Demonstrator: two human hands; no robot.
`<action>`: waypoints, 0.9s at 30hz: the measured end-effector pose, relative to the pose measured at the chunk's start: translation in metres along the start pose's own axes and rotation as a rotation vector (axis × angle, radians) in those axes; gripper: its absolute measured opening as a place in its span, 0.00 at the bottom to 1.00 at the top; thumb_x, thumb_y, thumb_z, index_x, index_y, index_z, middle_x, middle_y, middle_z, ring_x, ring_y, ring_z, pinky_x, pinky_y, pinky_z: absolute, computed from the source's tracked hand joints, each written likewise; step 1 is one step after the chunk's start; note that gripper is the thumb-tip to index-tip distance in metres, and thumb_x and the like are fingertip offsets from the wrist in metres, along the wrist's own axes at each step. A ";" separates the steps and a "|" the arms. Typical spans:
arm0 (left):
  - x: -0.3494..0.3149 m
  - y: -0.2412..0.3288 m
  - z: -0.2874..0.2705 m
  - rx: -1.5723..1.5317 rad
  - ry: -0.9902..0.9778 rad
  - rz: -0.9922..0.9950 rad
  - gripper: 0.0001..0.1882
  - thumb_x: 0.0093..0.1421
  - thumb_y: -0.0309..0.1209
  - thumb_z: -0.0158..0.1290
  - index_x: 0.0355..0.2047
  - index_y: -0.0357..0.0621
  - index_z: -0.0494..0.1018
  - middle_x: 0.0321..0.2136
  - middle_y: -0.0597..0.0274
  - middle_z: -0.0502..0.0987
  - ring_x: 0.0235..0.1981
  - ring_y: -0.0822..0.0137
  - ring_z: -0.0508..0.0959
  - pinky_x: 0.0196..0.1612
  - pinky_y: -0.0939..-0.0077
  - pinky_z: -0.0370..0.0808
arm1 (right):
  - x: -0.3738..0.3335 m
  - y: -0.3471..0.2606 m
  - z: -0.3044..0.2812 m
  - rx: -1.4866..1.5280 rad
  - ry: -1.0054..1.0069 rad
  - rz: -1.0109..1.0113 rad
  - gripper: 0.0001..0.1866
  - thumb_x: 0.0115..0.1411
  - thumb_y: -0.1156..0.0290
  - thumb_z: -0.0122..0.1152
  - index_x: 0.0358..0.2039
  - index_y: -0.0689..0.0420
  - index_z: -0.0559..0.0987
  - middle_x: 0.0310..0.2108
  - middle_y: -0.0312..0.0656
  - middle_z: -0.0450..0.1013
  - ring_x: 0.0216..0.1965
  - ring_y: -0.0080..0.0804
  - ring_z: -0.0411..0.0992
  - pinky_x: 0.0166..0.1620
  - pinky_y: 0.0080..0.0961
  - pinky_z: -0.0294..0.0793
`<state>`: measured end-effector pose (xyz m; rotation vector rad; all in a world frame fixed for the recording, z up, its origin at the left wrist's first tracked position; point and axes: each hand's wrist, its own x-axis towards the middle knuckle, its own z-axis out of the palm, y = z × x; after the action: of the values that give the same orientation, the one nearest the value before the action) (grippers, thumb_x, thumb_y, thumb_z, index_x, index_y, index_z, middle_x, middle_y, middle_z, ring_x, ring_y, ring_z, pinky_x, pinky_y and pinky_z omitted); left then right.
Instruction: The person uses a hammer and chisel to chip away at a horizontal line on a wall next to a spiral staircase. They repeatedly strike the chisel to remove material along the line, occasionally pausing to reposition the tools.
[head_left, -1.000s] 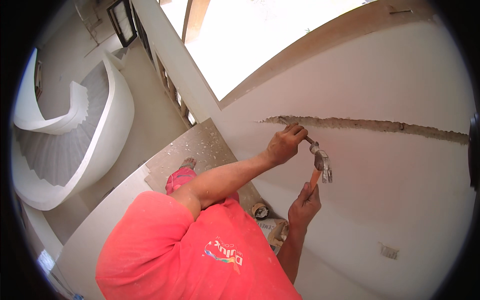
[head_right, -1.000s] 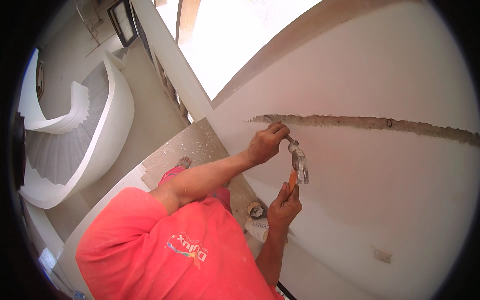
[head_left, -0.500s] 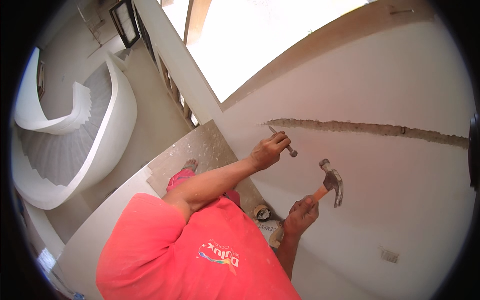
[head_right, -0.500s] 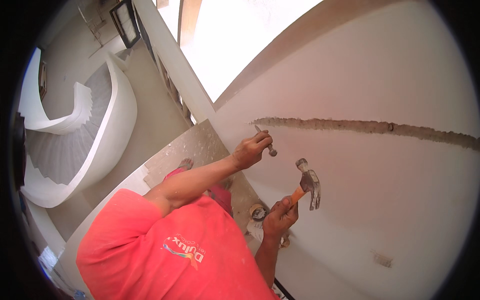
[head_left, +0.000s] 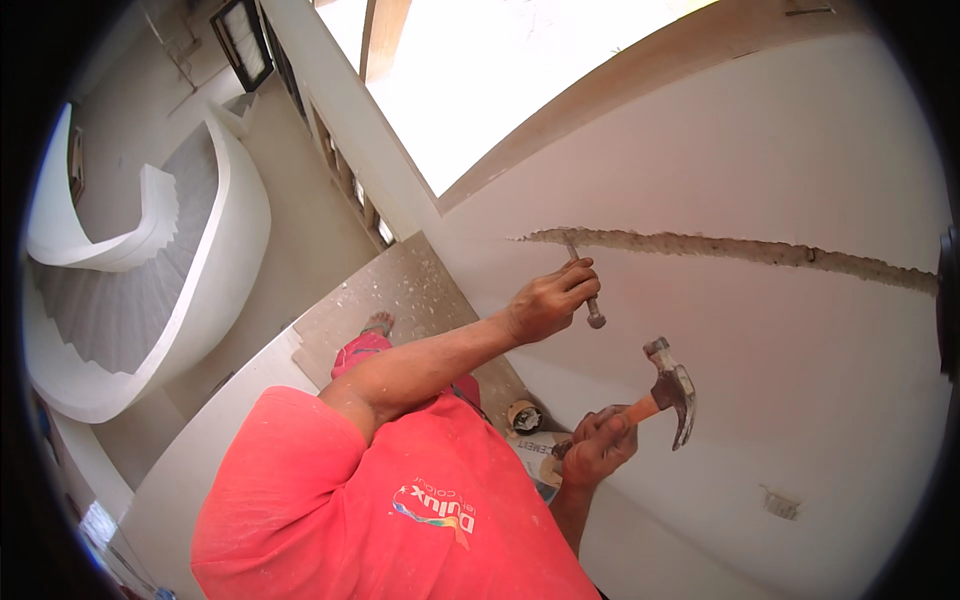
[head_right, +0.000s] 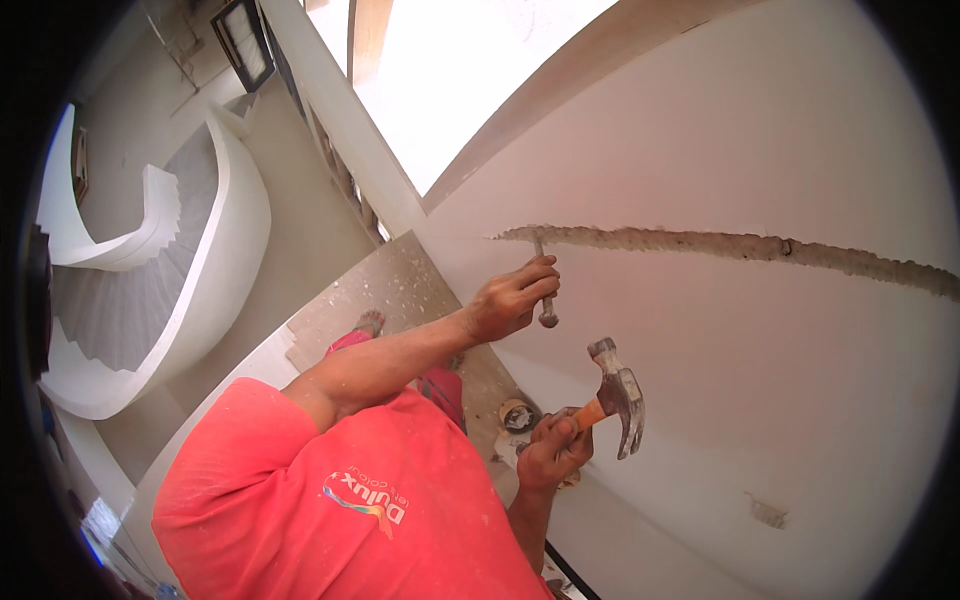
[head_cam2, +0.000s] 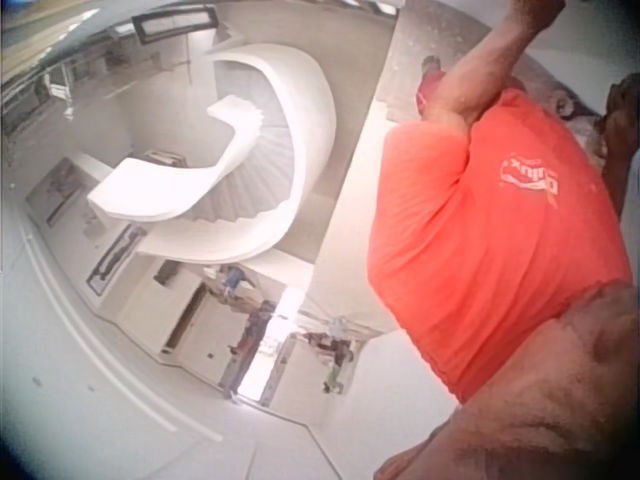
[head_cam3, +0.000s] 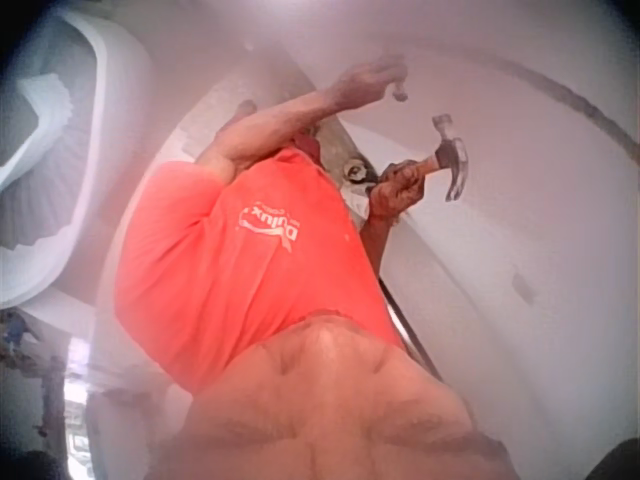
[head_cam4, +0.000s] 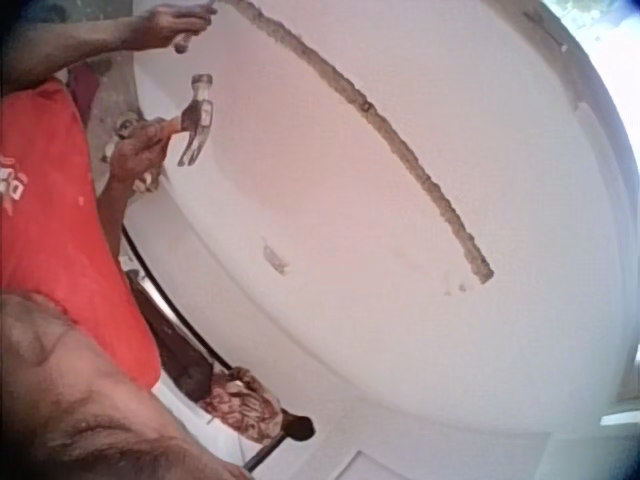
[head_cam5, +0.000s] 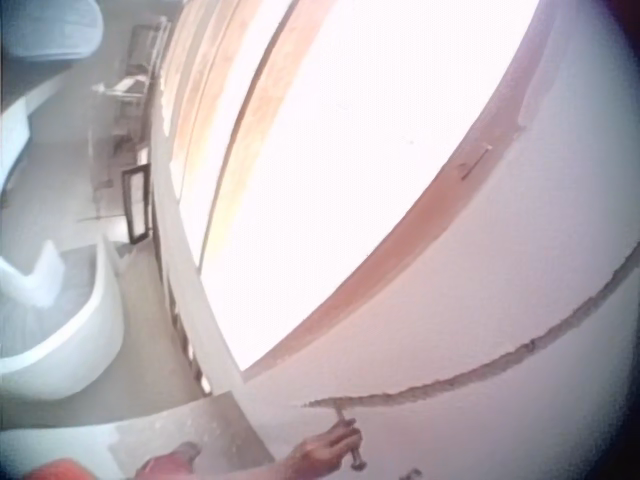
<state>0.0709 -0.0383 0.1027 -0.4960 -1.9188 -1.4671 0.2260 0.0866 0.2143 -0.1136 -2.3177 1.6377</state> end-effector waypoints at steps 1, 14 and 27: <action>0.003 0.000 0.001 0.007 0.017 0.006 0.20 0.46 0.10 0.54 0.40 0.38 0.73 0.42 0.54 0.77 0.50 0.49 0.81 0.43 0.62 0.83 | 0.000 -0.002 0.000 0.002 -0.008 0.003 0.25 0.73 0.49 0.49 0.29 0.59 0.64 0.21 0.31 0.57 0.13 0.14 0.51 0.15 0.16 0.49; -0.005 -0.022 0.009 -0.018 0.012 -0.001 0.18 0.45 0.12 0.55 0.38 0.39 0.73 0.38 0.55 0.76 0.47 0.51 0.81 0.40 0.63 0.84 | 0.007 0.008 -0.001 -0.567 -0.085 -0.072 0.18 0.69 0.72 0.51 0.55 0.69 0.74 0.20 0.44 0.68 0.19 0.29 0.62 0.25 0.28 0.65; -0.009 -0.027 0.009 -0.034 0.005 -0.040 0.18 0.45 0.11 0.55 0.37 0.39 0.73 0.39 0.56 0.76 0.46 0.50 0.82 0.43 0.63 0.84 | 0.000 0.062 -0.019 -0.248 -0.094 -0.114 0.12 0.70 0.69 0.51 0.34 0.65 0.73 0.19 0.40 0.65 0.19 0.24 0.62 0.23 0.25 0.60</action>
<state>0.0572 -0.0370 0.0769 -0.4724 -1.9127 -1.5272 0.2247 0.1250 0.1618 0.0431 -2.5389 1.3238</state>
